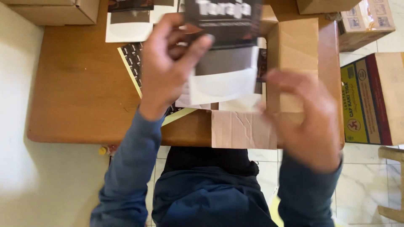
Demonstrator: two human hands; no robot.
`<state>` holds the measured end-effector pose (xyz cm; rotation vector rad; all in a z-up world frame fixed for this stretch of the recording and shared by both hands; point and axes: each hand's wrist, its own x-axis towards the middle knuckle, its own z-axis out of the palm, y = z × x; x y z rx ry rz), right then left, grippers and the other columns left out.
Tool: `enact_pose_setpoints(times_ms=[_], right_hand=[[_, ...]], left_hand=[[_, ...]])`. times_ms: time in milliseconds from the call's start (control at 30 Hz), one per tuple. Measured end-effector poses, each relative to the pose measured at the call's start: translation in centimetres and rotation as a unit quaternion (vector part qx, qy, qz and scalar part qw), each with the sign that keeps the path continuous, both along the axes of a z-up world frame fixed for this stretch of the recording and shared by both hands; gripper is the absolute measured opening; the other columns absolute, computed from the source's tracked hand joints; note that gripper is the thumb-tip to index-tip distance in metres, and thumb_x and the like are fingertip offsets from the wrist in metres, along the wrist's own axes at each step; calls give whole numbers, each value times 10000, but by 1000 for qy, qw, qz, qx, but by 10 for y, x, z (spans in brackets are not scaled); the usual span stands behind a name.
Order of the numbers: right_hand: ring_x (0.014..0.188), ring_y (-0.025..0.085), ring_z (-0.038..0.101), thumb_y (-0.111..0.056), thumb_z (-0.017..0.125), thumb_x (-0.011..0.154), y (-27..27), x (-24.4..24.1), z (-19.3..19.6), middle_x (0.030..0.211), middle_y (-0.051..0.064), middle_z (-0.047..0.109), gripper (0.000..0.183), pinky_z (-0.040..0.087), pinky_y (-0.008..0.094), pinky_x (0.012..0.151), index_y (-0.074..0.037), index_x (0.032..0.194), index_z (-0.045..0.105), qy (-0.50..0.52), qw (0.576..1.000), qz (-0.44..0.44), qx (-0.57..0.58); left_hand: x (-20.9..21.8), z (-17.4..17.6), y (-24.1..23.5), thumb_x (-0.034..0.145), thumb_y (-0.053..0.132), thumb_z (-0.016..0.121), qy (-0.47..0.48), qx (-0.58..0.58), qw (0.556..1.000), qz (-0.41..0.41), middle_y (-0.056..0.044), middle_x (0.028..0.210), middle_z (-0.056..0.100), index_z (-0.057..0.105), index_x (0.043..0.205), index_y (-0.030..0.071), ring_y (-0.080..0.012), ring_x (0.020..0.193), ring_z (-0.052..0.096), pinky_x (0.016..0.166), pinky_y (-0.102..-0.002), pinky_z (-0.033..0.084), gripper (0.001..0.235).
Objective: Labeling coffee bags with stickers and packing them into cardboard boxes
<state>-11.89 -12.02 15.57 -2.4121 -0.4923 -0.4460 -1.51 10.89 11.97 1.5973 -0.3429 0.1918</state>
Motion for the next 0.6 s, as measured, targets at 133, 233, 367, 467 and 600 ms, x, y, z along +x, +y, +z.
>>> enact_pose_setpoints(times_ms=[133, 233, 367, 467, 600], right_hand=[[1193, 346, 627, 3, 679, 1030, -26, 45, -37, 1333, 274, 580, 559, 580, 422, 1017, 86, 1500, 388, 79, 991, 14, 108], [1035, 269, 664, 7, 699, 905, -22, 64, -75, 1450, 180, 570, 693, 640, 354, 805, -108, 1491, 347, 227, 958, -11, 176], [1085, 508, 632, -296, 820, 873, -21, 69, -118, 1267, 281, 539, 768, 548, 579, 865, -61, 1525, 489, 129, 986, -95, 42], [1234, 496, 531, -490, 727, 938, -15, 63, -123, 1368, 289, 439, 826, 453, 563, 1028, -46, 1551, 397, 171, 978, -120, 3], [1295, 559, 416, -590, 641, 949, -9, 62, -128, 1406, 368, 410, 917, 342, 584, 1100, 7, 1574, 334, 176, 972, -134, -75]], left_hand=[[28, -30, -28, 895, 420, 747, -14, 73, 995, -62, -142, 1169, 723, 557, 1156, 88, -238, 1002, 783, 738, -289, 691, 463], [37, -62, -41, 818, 329, 848, 13, 71, 994, -83, -145, 1174, 762, 617, 1177, 44, -215, 949, 793, 783, -300, 701, 514], [41, -89, -44, 839, 521, 808, -125, 303, 944, 32, -112, 967, 725, 728, 1124, 94, -341, 1022, 649, 883, -448, 518, 520], [37, -94, -40, 951, 665, 540, -190, 436, 878, 50, -215, 1335, 577, 703, 1254, 21, -427, 1347, 411, 1061, -585, 378, 730], [37, -94, -33, 946, 775, 416, -128, 478, 869, -3, -216, 1540, 455, 486, 1468, -29, -423, 1464, 328, 1155, -626, 314, 962]])
